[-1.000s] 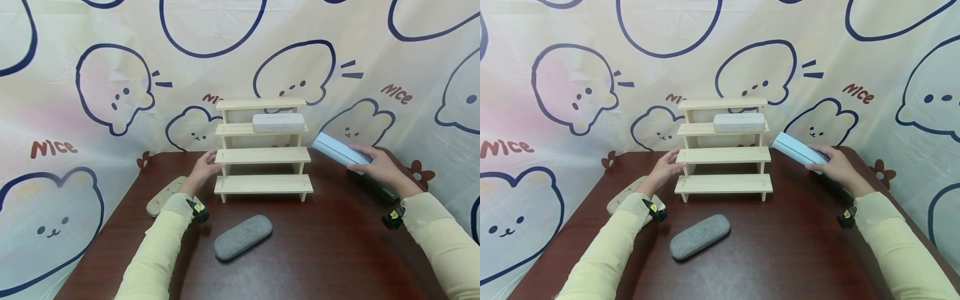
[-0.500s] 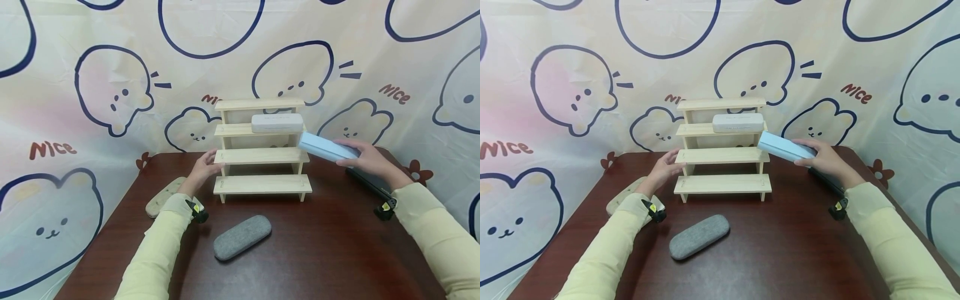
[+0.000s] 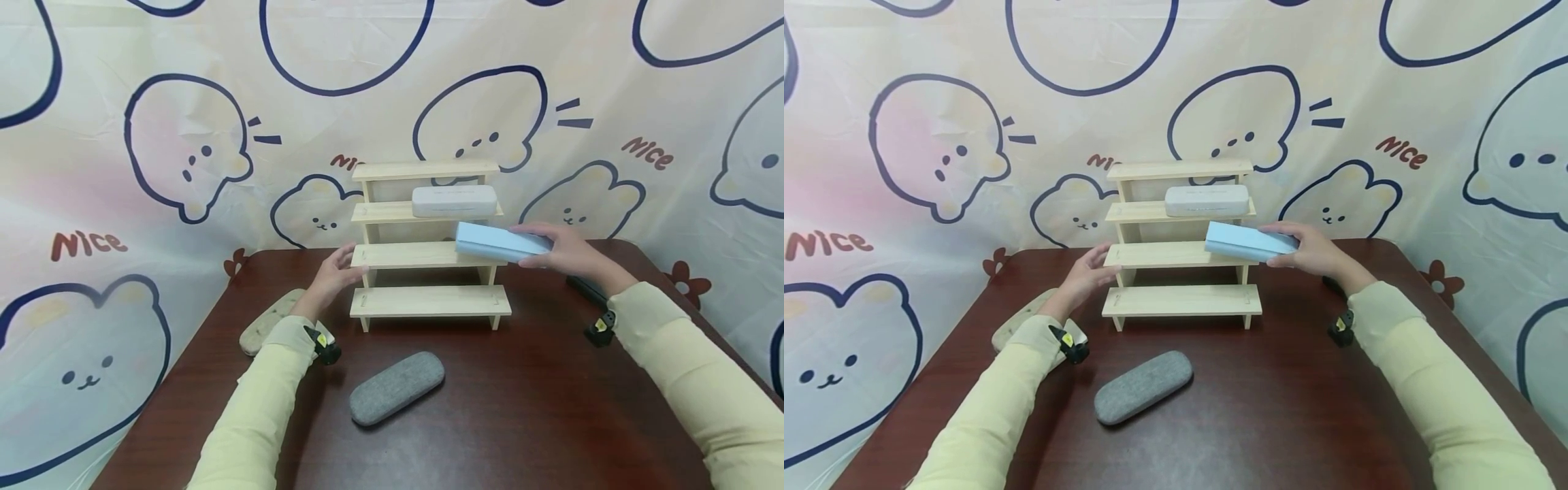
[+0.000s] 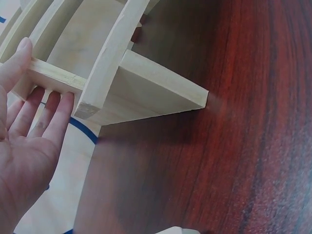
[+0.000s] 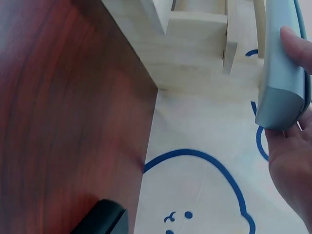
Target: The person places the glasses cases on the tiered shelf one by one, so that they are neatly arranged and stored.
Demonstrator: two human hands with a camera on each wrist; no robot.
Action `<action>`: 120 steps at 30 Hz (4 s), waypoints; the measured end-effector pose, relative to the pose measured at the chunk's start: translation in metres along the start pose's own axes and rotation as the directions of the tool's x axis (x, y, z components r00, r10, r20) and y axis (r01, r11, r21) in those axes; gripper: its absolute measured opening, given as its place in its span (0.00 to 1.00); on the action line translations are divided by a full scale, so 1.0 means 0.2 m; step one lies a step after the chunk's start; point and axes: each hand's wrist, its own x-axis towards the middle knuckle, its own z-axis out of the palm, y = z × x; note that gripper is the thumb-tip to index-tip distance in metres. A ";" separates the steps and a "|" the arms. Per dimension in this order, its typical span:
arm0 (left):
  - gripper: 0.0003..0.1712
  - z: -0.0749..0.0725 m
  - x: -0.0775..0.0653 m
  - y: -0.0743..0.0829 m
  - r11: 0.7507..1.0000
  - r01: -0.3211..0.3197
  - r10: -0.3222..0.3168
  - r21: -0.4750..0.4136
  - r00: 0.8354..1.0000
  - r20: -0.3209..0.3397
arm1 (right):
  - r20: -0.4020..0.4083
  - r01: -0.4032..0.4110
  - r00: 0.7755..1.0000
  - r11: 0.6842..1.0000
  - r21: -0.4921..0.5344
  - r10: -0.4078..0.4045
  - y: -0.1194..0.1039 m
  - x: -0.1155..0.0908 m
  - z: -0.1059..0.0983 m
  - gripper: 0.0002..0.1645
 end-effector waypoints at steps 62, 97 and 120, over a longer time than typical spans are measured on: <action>0.46 0.00 0.00 0.00 1.000 -0.018 0.018 0.024 1.000 0.011 | 0.078 0.150 0.986 0.989 -0.010 -0.148 -0.14 0.31 0.23 0.36; 0.47 0.00 0.00 0.00 1.000 -0.009 0.009 0.026 1.000 0.014 | 0.152 0.093 0.984 0.995 0.037 -0.098 -0.14 0.30 0.24 0.37; 0.47 0.00 0.00 0.00 0.999 -0.010 0.010 0.033 1.000 0.017 | 0.159 0.049 0.986 0.998 0.034 -0.054 -0.14 0.30 0.22 0.38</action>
